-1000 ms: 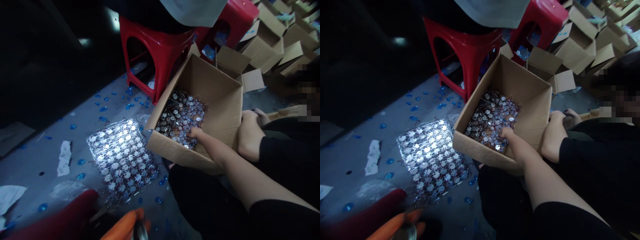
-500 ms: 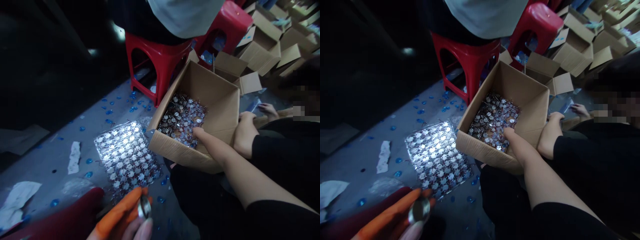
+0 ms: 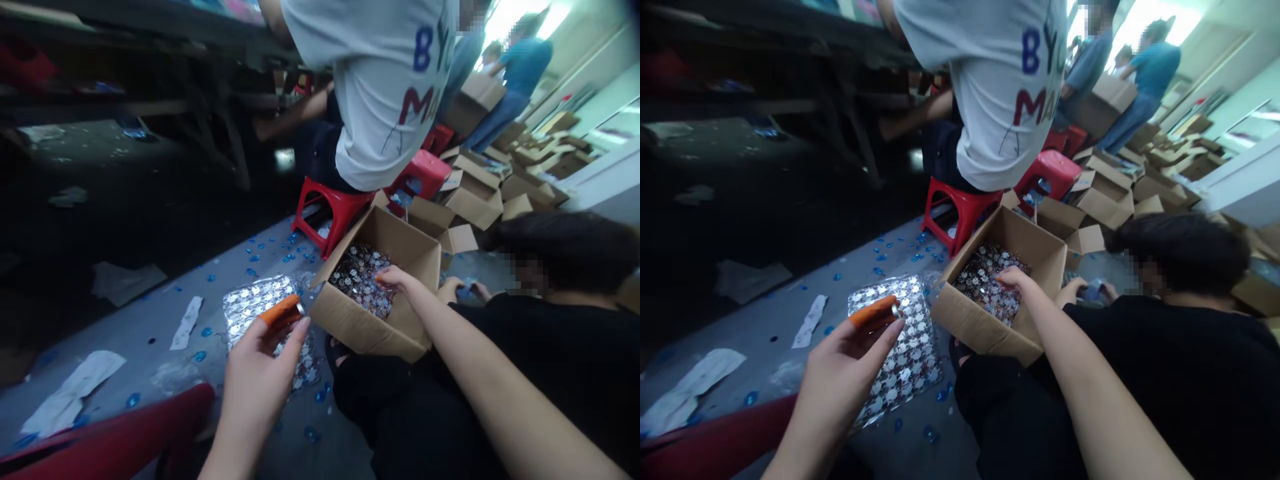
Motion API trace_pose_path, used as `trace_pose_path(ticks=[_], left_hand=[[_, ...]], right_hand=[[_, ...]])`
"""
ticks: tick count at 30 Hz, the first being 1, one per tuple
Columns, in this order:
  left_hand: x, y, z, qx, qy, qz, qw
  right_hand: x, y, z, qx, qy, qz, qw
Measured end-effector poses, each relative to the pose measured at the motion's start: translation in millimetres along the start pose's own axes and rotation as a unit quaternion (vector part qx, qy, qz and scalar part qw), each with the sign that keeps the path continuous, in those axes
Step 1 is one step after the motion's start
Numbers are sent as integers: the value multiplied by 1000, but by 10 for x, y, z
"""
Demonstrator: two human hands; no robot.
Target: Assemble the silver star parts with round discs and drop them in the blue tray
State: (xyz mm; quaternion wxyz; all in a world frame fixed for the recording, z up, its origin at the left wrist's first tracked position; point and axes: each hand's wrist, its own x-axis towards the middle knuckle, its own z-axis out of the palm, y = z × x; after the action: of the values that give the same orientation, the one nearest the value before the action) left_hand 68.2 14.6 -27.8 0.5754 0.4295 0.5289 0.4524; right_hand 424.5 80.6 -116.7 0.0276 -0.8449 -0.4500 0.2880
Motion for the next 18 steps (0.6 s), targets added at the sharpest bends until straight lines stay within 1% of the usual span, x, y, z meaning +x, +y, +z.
trace_pose_path(ticks=[1,3,5,6,7,8,9,10,11,12,13,14,15,18], left_hand=[[12,17,-25,2,-8,14,1000],[38,50,-67,0,-18,42,999],[58,86,-94,-17,-24,57,998],[64,103,-102,-31,-27,61,997],[66,120,-109,-46,-28,66,996],[65,135,-117,-56,-28,75,995],[60,149,-128,-56,-26,92,994],[52,162,-144,-44,-23,114,992],[41,174,-165,-21,-18,142,989],[28,186,-192,7,-12,173,985],[13,197,-221,36,-7,204,978],[-4,209,-252,62,-4,232,971],[-20,219,-281,82,-4,255,963],[-55,240,-336,119,-11,304,945]], right_hand=[[-172,-126,-100,82,3,-39,996],[-563,-389,-217,220,5,-126,967],[-1000,-660,-217,347,-8,-202,916],[-1223,-794,-179,421,-34,-230,877],[-1438,-923,-121,538,-87,-242,803],[-1637,-1042,-48,620,-147,-235,734],[-1810,-1149,33,673,-193,-222,678],[-1952,-1239,118,708,-225,-210,635],[-2057,-1310,202,724,-241,-201,614],[-2125,-1364,280,733,-243,-199,603],[-2160,-1402,351,738,-238,-199,599],[-2166,-1428,411,737,-232,-200,603],[-2152,-1446,459,730,-224,-201,614],[-2063,-1486,531,687,-197,-210,667]])
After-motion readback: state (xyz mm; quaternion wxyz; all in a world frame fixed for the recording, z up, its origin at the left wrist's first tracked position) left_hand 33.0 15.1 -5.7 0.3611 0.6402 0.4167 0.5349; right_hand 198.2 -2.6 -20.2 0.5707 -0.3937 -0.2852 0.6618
